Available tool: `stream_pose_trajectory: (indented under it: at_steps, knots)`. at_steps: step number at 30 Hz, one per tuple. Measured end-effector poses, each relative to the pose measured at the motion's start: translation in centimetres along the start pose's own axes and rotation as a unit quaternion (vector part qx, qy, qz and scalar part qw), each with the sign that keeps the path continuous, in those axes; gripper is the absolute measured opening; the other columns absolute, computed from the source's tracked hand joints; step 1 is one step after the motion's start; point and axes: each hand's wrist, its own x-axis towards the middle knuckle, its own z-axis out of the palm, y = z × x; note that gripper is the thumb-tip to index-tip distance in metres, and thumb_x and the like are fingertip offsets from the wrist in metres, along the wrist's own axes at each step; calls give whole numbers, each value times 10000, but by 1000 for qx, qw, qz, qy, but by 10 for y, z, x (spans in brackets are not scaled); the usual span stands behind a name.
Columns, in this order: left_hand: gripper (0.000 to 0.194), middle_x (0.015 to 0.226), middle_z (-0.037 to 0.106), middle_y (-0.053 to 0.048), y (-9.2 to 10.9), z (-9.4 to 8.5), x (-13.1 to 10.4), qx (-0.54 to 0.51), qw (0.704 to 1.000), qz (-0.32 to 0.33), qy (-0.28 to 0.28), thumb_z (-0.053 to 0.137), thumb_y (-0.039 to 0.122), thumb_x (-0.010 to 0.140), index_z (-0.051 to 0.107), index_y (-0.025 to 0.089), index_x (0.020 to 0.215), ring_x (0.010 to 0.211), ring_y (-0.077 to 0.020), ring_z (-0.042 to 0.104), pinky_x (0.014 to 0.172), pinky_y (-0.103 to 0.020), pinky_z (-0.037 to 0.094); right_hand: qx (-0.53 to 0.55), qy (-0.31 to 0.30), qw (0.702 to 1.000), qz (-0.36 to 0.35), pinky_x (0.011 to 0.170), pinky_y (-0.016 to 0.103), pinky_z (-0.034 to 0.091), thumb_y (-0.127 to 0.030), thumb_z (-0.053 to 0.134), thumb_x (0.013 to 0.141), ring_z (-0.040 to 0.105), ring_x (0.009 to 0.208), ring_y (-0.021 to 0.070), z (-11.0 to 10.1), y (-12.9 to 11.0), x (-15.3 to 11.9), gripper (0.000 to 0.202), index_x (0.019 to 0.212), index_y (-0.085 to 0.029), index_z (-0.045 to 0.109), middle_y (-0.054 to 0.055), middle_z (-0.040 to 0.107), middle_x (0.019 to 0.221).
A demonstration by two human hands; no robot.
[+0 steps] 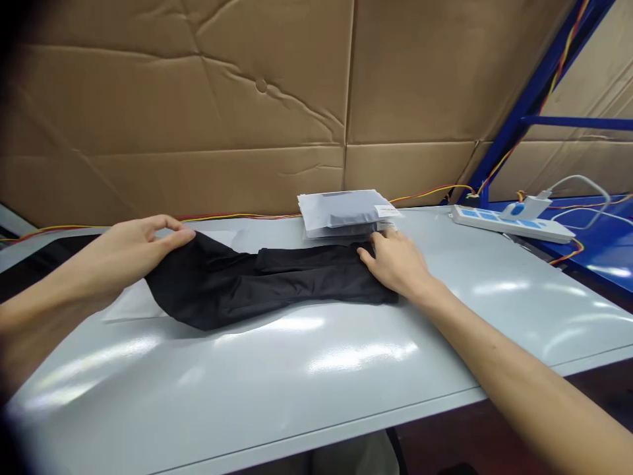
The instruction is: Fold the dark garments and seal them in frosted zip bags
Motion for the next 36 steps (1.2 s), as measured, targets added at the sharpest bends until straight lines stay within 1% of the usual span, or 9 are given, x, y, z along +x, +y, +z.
stream_pose_trajectory:
  at_steps: [5, 9, 11, 15, 20, 24, 28, 32, 36]
  knots:
    - [234, 859, 694, 10, 44, 14, -6, -62, 995, 63, -48, 572, 422, 870, 668, 209, 881, 760, -156, 587, 661, -272, 435, 31, 21, 999, -18, 704, 397, 461, -459, 463, 959, 634, 926, 316, -4, -3, -2, 281, 946, -190, 543, 173, 659, 1069]
    - [174, 809, 687, 2, 76, 44, -13, -84, 990, 84, -77, 535, 354, 858, 623, 211, 810, 699, -158, 616, 621, -274, 453, 48, 35, 997, -43, 655, 371, 430, -424, 476, 956, 640, 849, 293, -6, -4, -2, 218, 933, -209, 509, 143, 688, 996]
    - [168, 819, 720, -2, 83, 60, -15, -96, 981, 103, -133, 510, 355, 884, 616, 224, 885, 778, -184, 668, 678, -290, 492, 61, 40, 996, -46, 628, 359, 412, -414, 486, 952, 641, 799, 280, -6, -3, -2, 201, 955, -214, 502, 125, 697, 960]
    - [190, 1030, 760, 5, 81, 75, -18, -47, 966, 164, -192, 505, 372, 918, 629, 266, 1015, 998, -213, 682, 803, -328, 520, 88, 50, 994, -42, 611, 356, 405, -415, 508, 935, 641, 743, 276, -4, 1, 0, 211, 1010, -217, 500, 93, 698, 893]
    - [223, 1026, 741, 3, 63, 64, -25, 0, 954, 265, -141, 475, 395, 947, 653, 261, 956, 947, -207, 674, 814, -323, 531, 159, 58, 985, -32, 627, 356, 430, -439, 546, 905, 629, 717, 257, -3, 8, 4, 243, 1022, -231, 499, 54, 670, 813]
    - [311, 1258, 663, -44, 40, 70, -16, 89, 942, 309, -98, 484, 420, 939, 615, 249, 1164, 1206, -266, 567, 1018, -408, 467, 238, 58, 970, -14, 644, 349, 451, -446, 582, 878, 624, 709, 232, -2, 8, 5, 256, 997, -235, 498, 27, 647, 777]
    - [436, 1372, 601, -82, 29, 85, 4, 121, 943, 297, -87, 464, 414, 939, 552, 202, 1309, 1320, -287, 478, 1089, -446, 419, 257, 58, 965, -13, 649, 345, 445, -445, 592, 869, 617, 707, 222, -1, 7, 5, 261, 993, -233, 507, 18, 641, 767]
    - [291, 1174, 713, -42, 44, 83, 12, 93, 948, 292, -92, 477, 353, 909, 659, 232, 1102, 1182, -263, 585, 1010, -405, 470, 258, 49, 965, -15, 645, 342, 441, -435, 586, 878, 612, 700, 212, -1, 7, 5, 250, 998, -229, 512, 16, 641, 773]
    - [280, 1077, 727, -21, 62, 72, 11, -3, 962, 228, -147, 466, 386, 914, 672, 237, 1030, 984, -214, 660, 866, -329, 514, 257, 38, 966, -23, 647, 341, 446, -435, 580, 886, 612, 711, 212, -2, 7, 4, 247, 1009, -228, 523, 23, 649, 793]
